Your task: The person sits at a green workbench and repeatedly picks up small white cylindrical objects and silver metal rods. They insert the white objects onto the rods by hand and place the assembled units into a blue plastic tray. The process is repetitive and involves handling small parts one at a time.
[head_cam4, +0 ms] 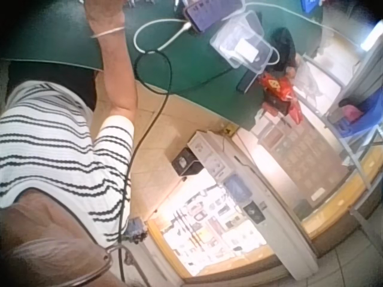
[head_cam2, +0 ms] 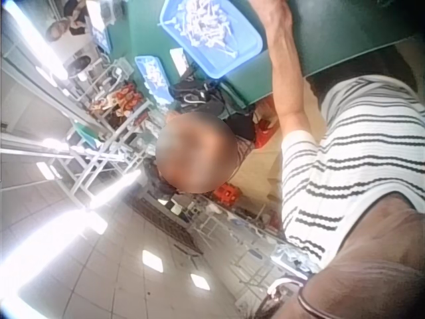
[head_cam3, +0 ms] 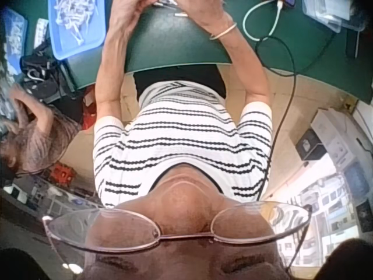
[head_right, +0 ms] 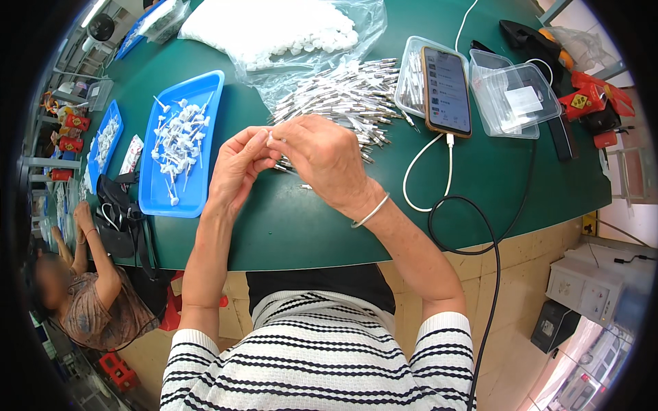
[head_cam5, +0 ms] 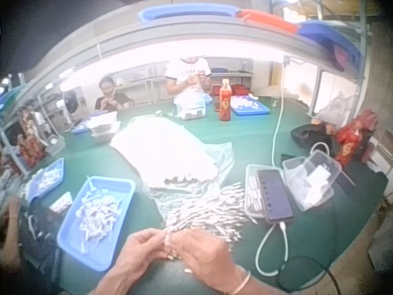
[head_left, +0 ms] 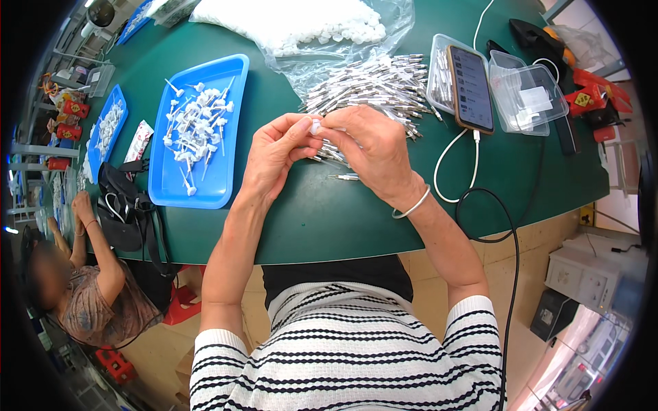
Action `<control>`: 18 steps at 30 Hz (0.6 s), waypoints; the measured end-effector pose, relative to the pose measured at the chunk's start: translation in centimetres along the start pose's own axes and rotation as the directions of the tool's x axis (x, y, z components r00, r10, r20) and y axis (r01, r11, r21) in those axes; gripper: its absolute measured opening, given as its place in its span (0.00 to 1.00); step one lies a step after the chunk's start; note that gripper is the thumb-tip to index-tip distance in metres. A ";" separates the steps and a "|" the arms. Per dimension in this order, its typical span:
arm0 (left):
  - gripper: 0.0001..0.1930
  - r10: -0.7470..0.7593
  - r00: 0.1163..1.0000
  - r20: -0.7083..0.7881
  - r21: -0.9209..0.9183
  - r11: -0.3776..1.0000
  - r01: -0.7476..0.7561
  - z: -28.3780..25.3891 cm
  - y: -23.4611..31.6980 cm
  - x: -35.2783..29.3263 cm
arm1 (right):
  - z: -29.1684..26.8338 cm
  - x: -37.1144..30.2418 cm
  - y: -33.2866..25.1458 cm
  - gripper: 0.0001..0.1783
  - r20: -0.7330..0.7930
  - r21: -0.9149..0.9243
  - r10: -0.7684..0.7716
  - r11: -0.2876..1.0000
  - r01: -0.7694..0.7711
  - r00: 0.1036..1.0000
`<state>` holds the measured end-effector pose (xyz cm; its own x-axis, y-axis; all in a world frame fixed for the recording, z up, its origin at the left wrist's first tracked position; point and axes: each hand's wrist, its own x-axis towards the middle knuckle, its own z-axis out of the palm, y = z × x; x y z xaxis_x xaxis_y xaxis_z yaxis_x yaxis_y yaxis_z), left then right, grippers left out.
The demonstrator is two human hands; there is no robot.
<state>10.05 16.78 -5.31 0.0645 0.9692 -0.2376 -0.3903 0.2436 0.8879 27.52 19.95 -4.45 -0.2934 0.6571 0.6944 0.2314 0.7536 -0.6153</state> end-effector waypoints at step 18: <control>0.11 0.023 1.000 -0.007 -0.024 0.999 -0.024 0.6 0.1 -0.4 | 0.7 -0.5 0.1 0.04 0.117 0.494 0.474 0.735 -0.466 0.873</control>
<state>10.57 16.43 -4.89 0.0492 0.9744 -0.2193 -0.4139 0.2197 0.8834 27.03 19.68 -5.14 -0.2550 0.9284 0.2703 -0.1511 0.2379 -0.9595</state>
